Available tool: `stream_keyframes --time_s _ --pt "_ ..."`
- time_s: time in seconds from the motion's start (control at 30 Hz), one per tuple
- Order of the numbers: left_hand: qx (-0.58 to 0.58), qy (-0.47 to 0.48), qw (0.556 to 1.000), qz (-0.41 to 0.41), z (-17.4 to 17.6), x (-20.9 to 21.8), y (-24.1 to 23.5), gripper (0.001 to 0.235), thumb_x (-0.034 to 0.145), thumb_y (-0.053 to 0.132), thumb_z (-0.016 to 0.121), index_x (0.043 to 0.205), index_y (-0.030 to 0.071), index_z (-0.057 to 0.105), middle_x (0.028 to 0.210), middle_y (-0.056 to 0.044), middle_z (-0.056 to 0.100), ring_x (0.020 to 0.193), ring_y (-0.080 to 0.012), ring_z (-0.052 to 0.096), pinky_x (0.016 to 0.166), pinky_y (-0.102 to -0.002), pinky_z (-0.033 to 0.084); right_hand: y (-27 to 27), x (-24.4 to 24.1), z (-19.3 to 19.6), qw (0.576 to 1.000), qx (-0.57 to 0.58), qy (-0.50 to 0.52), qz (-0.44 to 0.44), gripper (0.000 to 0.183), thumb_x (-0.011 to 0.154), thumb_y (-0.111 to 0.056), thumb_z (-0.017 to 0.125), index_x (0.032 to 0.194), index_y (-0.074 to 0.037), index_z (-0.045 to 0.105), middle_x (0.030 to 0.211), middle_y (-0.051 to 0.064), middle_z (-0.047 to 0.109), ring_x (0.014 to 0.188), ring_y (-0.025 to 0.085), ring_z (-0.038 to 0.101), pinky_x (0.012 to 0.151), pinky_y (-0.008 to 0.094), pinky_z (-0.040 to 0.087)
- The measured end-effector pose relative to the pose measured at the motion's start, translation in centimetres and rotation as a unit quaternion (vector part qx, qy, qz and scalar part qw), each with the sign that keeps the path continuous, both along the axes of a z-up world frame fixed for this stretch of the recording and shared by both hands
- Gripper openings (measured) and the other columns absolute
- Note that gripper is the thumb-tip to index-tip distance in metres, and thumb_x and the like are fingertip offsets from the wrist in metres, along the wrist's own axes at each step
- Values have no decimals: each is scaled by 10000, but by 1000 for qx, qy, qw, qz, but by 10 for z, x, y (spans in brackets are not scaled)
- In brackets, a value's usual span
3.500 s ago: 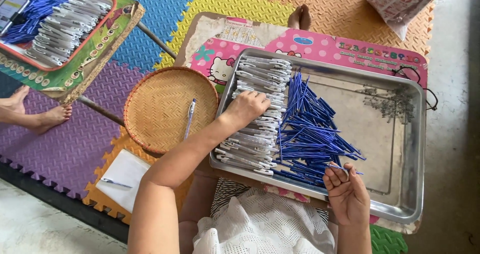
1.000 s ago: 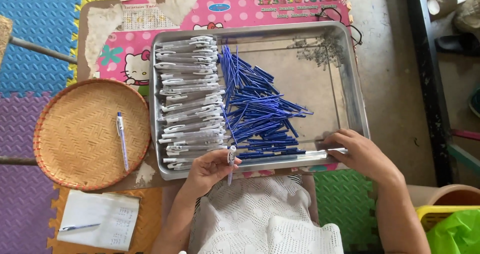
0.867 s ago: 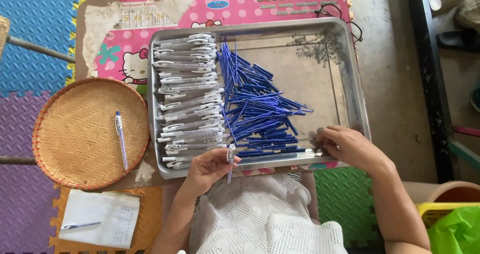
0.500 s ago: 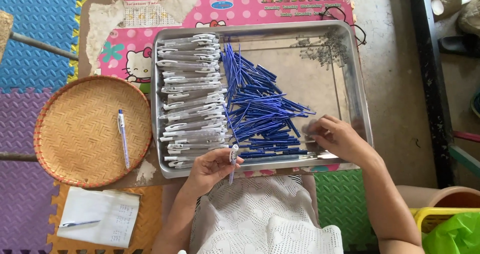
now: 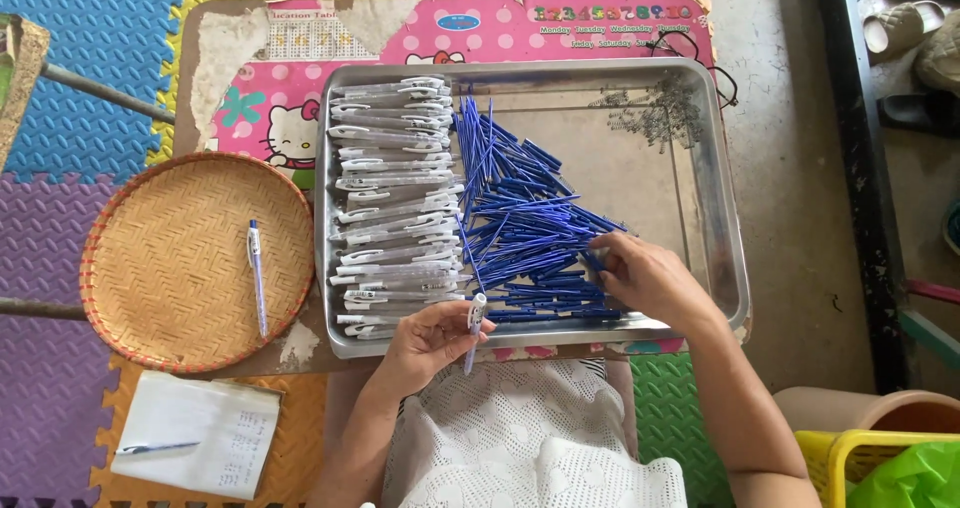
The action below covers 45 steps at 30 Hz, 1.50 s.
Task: The person assembles blue pens by inserting blue ink cartridges into white pen barrels. They pick up a barrel and a cartridge from a metal tray, insert the cartridge into the barrel, and place the completed pen into a woven basket.
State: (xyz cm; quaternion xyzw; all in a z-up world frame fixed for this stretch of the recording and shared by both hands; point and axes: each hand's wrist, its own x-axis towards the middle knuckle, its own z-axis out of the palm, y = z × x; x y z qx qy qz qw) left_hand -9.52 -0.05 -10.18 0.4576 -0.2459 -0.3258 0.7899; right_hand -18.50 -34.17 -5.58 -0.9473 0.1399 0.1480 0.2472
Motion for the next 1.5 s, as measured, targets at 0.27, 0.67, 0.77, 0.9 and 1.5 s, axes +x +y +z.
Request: stream_keyframes --time_s 0.27,0.67,0.77,0.9,1.5 --pt "3 14 1000 12 -7 -1 -5 441 907 -141 709 1330 -18 682 1068 -250 797 985 -272 785 908 -391 648 16 6 8 879 440 -170 -65 273 951 20 634 1214 41 704 980 204 704 928 328 786 848 466 666" --pt "-46 8 999 25 38 -13 -27 428 903 -115 758 1315 -22 689 1064 -211 782 988 -240 768 890 -370 655 79 21 45 712 625 -318 -16 211 973 19 594 1123 166 613 988 389 740 973 426 795 845 494 668" --pt "-21 -51 997 45 43 -10 -25 426 893 -74 795 1308 -10 721 1039 -184 785 945 -212 754 871 -359 654 86 24 59 720 603 -345 -1 199 956 48 592 1126 148 605 1007 388 743 995 442 802 866 489 674" --pt "3 -95 994 54 52 -9 -22 427 899 -46 800 1318 8 738 1025 -162 778 920 -196 728 852 -343 646 92 25 68 744 568 -353 9 176 932 89 600 1100 140 612 1003 374 762 1000 426 811 888 476 671" --pt "43 -115 990 71 63 -21 -21 373 961 4 752 1333 1 730 1053 -171 763 925 -168 718 818 -298 655 84 33 100 825 488 -271 93 214 1004 5 530 1109 81 699 1037 275 826 1052 320 807 902 427 644"
